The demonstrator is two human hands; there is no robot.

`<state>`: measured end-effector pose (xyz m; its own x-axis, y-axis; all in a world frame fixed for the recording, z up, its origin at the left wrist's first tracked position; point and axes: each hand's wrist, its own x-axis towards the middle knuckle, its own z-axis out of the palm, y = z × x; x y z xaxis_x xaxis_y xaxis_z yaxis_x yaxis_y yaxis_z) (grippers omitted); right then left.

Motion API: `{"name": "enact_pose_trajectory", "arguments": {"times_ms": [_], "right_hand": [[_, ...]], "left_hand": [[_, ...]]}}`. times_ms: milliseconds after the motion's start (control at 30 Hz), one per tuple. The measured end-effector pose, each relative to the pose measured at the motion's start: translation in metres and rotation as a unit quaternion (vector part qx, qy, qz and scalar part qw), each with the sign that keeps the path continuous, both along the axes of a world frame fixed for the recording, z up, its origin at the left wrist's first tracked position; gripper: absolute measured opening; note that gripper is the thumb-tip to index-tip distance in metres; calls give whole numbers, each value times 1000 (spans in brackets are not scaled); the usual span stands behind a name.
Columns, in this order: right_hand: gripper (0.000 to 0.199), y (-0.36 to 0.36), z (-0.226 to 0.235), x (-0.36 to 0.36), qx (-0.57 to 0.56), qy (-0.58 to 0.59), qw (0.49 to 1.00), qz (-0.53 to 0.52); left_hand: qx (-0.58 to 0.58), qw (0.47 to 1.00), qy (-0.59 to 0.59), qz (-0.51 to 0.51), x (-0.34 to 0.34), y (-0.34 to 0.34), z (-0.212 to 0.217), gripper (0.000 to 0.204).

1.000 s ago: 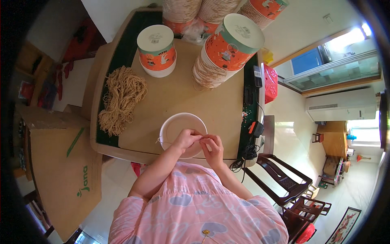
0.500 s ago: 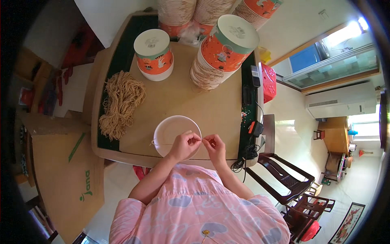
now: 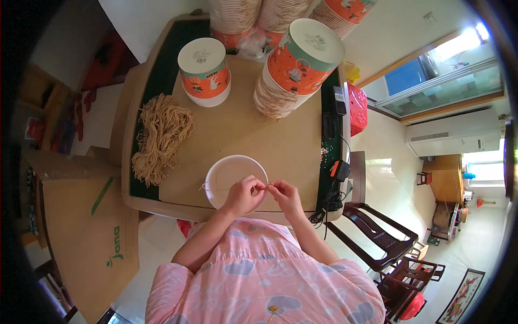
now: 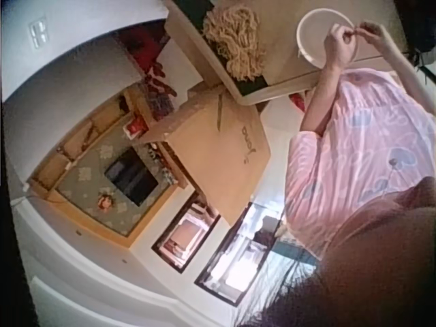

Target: Manually placing bundles of string into paper cups at a workstation.

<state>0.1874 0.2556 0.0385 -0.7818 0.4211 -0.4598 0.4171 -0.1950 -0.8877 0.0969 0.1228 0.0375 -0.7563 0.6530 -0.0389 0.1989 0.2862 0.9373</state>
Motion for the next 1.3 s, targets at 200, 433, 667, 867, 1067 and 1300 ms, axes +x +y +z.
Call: {"name": "enact_pose_trajectory", "arguments": {"times_ms": [200, 433, 667, 867, 1067, 1300], "right_hand": [[15, -5, -13, 6, 70, 37, 997, -23], [15, -6, 0, 4, -85, -24, 993, -78], [15, -7, -9, 9, -144, -13, 985, -96], [17, -11, 2, 9, -103, -19, 993, -61], [15, -10, -14, 10, 26, 23, 998, -52], [10, -6, -11, 5, 31, 26, 999, -26]], "left_hand": [[-4, 999, -44, -22, 0, 1, 2, 9], [12, 999, -53, -2, 3, 4, 2, 9], [3, 998, -58, -5, 6, 5, 2, 8], [27, 994, -99, 33, 6, 4, -10, 8], [28, 995, -96, 24, 3, 2, -3, 8], [-16, 999, 19, 35, 5, 6, 2, 6]]}}
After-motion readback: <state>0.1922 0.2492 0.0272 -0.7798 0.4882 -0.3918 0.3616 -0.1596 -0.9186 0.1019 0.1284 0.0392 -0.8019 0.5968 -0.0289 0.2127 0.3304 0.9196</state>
